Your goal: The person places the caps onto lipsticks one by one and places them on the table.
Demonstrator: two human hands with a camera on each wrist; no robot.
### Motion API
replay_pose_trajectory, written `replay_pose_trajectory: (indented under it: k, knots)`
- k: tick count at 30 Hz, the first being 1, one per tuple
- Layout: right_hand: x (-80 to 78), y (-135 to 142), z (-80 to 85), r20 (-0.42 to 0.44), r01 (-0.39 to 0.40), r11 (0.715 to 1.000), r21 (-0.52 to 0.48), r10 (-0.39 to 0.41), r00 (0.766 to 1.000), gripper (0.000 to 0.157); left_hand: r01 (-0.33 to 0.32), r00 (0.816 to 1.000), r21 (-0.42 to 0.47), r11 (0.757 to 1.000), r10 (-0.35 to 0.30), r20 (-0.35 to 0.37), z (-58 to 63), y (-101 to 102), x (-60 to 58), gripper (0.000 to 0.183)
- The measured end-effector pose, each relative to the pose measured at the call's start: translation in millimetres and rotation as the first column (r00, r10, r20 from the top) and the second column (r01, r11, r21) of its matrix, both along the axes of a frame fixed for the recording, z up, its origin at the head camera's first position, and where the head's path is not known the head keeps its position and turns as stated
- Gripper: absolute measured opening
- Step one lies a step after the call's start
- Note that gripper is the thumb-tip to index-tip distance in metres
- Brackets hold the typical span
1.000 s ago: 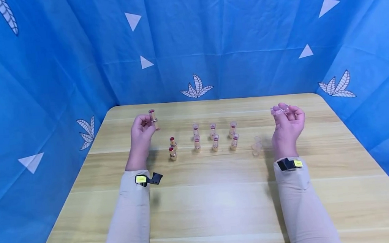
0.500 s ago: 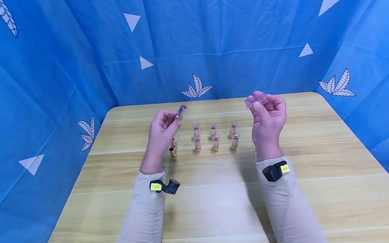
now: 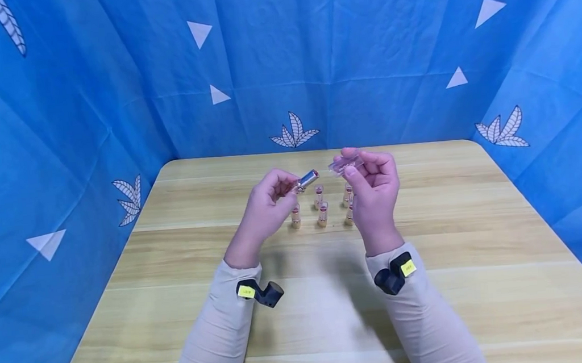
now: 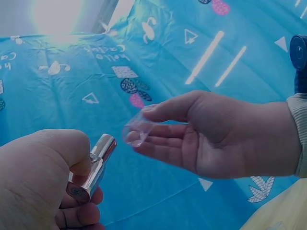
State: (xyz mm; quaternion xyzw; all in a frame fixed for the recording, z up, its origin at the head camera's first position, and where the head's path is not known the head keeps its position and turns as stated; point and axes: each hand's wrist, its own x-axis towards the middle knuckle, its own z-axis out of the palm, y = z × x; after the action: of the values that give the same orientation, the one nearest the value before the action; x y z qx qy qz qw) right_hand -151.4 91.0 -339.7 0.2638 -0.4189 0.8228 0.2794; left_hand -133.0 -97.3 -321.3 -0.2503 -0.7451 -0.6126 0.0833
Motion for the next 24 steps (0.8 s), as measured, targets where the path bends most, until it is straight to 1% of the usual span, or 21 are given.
replay_pose_trajectory:
  k: [4,9,15,24]
  knots:
    - [1.5,-4.1,-2.3,-0.014,0.000,1.000,0.010,0.000,1.000,0.027,0.011,1.000,-0.015,1.000,-0.011,-0.002,0.7,3.4,2.5,0.019]
    - [2.7,-6.5,-1.3,-0.018,-0.023,1.000,0.009,0.023,1.000,0.027,0.024,1.000,-0.022,0.999,-0.024,-0.002,1.4,4.8,3.4,0.019]
    - [6.0,-10.9,-1.3,0.023,-0.040,0.998,0.054,0.039,0.999,0.029,0.034,0.999,-0.027,0.999,-0.034,0.006,0.1,4.3,3.6,0.018]
    - [11.0,-17.0,-1.1,0.079,-0.056,0.987,0.151,0.044,0.996,0.029,0.047,0.999,-0.026,0.999,-0.047,0.013,3.3,3.9,6.0,0.018]
